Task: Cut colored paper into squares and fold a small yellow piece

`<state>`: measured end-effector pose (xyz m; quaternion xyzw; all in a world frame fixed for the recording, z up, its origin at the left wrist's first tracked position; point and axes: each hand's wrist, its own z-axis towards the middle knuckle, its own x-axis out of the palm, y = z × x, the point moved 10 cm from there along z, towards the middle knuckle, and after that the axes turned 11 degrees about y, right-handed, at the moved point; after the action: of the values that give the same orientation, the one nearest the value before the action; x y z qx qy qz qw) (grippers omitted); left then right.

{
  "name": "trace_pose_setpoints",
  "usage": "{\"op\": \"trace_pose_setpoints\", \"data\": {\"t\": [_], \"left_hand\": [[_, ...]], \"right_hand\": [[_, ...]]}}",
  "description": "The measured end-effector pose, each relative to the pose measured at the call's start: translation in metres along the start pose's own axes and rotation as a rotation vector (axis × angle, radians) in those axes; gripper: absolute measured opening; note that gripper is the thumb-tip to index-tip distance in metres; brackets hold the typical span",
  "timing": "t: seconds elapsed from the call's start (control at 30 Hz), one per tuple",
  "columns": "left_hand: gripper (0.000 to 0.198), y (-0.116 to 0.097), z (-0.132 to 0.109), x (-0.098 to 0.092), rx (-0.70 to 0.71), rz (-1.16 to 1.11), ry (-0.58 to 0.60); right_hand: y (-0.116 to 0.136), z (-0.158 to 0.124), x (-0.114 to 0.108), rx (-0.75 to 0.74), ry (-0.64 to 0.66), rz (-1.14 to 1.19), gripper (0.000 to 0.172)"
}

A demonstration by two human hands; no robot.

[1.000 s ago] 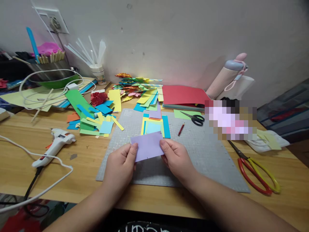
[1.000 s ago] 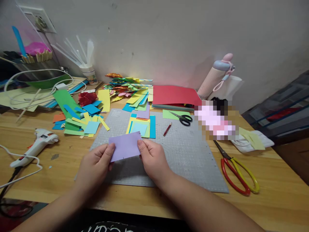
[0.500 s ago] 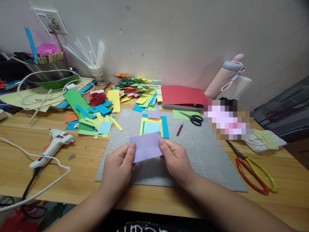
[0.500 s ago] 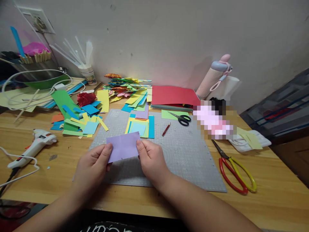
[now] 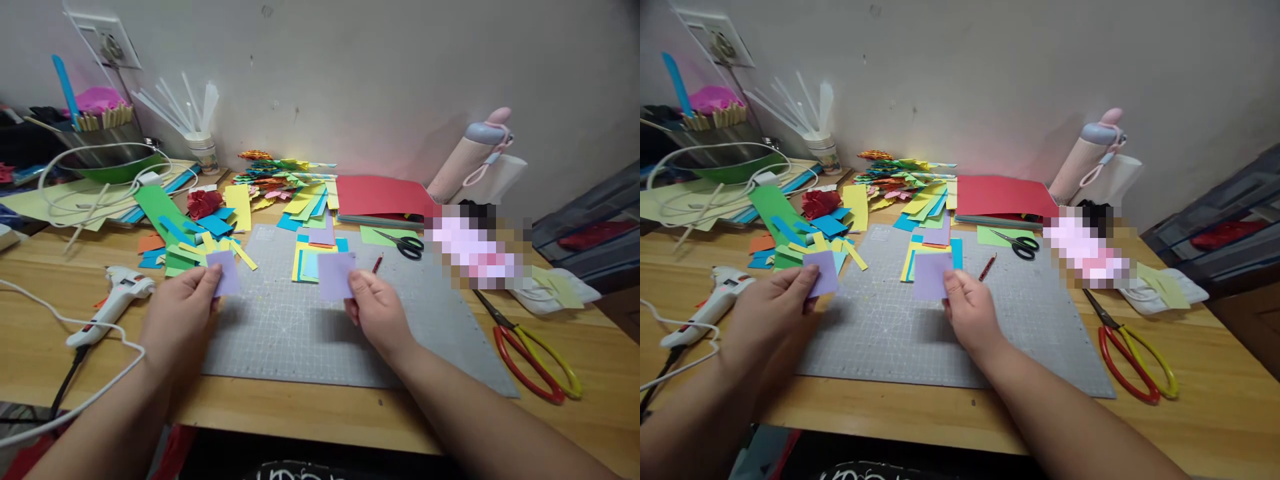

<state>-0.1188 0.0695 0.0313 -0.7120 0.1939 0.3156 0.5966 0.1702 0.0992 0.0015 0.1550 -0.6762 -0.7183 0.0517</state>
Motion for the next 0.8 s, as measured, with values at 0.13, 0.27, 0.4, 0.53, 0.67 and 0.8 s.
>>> {"op": "trace_pose_setpoints", "data": {"t": [0.13,0.27,0.4,0.53,0.67,0.8], "left_hand": [[0.040,-0.004,0.029,-0.027,-0.036,0.391,0.007],[0.042,-0.017,0.041,-0.034,-0.005,0.416,-0.001],[0.035,-0.057,0.032,0.009,0.245,0.248,0.118],[0.031,-0.087,0.009,0.092,0.315,-0.160,0.643],[0.021,-0.096,0.005,0.107,0.282,-0.311,0.632],[0.021,-0.084,0.004,0.117,0.239,-0.446,0.682]], "right_hand": [[-0.005,-0.001,0.032,-0.005,0.234,-0.135,0.046],[-0.005,0.002,0.031,-0.014,0.255,-0.172,0.045],[-0.005,0.003,0.031,-0.013,0.290,-0.174,0.043],[-0.003,0.001,0.036,-0.018,0.340,-0.157,0.042],[0.001,0.001,0.035,-0.016,0.319,-0.060,0.031],[-0.002,0.005,0.029,0.018,0.256,0.172,0.020]]}}
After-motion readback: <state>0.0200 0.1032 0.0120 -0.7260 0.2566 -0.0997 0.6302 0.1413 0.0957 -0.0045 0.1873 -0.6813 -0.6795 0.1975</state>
